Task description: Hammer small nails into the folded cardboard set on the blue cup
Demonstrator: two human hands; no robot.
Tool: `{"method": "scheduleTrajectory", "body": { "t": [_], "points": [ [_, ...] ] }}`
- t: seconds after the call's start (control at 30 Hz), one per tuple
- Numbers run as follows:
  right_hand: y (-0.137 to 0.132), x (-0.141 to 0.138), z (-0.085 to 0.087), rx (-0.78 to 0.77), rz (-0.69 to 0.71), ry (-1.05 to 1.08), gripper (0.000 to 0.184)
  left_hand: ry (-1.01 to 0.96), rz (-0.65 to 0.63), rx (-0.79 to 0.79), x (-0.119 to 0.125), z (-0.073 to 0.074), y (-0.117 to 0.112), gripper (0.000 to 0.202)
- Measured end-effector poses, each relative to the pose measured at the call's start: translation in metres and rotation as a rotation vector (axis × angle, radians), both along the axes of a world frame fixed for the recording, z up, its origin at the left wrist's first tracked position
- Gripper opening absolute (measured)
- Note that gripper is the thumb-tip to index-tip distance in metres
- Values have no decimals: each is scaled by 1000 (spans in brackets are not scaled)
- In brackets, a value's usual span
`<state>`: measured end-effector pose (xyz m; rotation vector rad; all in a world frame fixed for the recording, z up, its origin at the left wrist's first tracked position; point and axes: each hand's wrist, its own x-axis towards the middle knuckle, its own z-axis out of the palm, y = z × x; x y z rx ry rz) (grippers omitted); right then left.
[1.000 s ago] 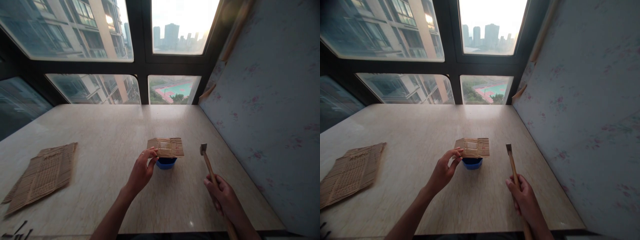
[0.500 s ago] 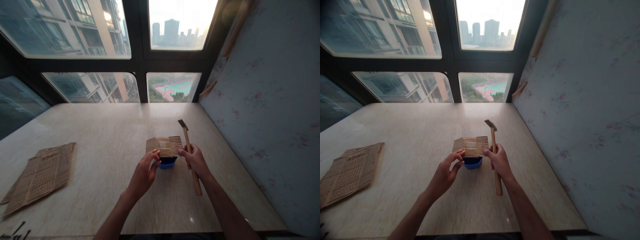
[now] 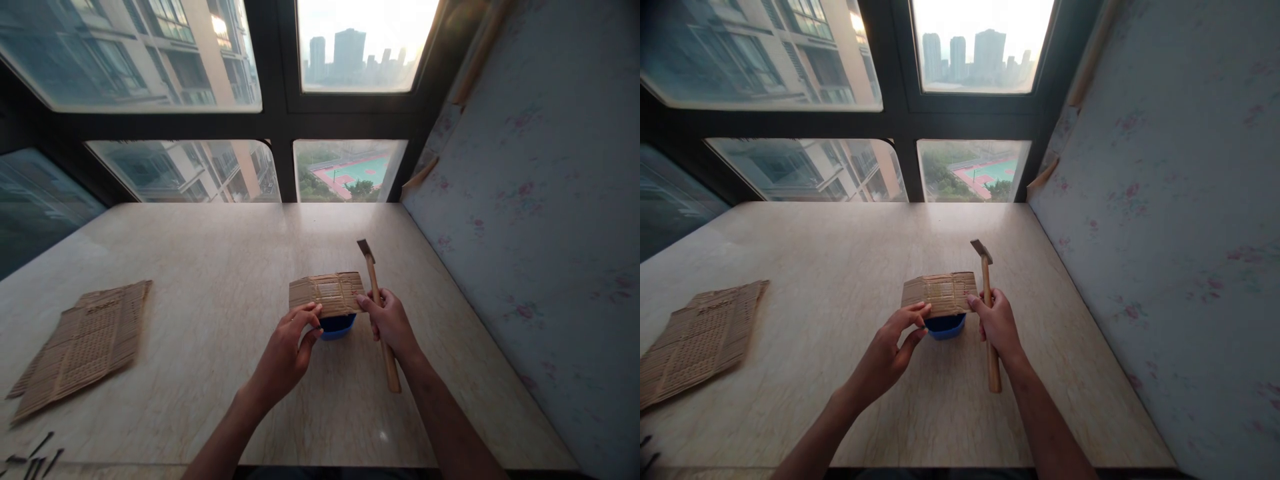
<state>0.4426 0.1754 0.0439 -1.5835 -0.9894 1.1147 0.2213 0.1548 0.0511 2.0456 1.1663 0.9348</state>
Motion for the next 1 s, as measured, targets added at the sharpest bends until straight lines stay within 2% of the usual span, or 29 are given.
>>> {"method": "scheduleTrajectory", "body": {
  "t": [0.37, 0.5, 0.63, 0.77, 0.87, 1.0],
  "points": [
    [-1, 3, 3, 4, -26, -22, 32, -61, -13, -7, 4, 9, -8, 4],
    [-9, 8, 9, 13, -47, -57, 32, -125, 82, 32, 0, 17, -3, 5],
    [-21, 16, 16, 86, -89, -89, 32, -201, 258, -53, -2, 24, 22, 17],
    [-31, 26, 32, 283, -79, -68, 33, -279, 222, -61, 8, 24, 58, 20],
    [-35, 33, 50, 316, 45, -5, 31, -293, 178, -60, 18, 18, 77, 27],
    [-35, 36, 68, 202, 235, 51, 32, -300, 199, -117, 24, 9, 88, 18]
  ]
}}
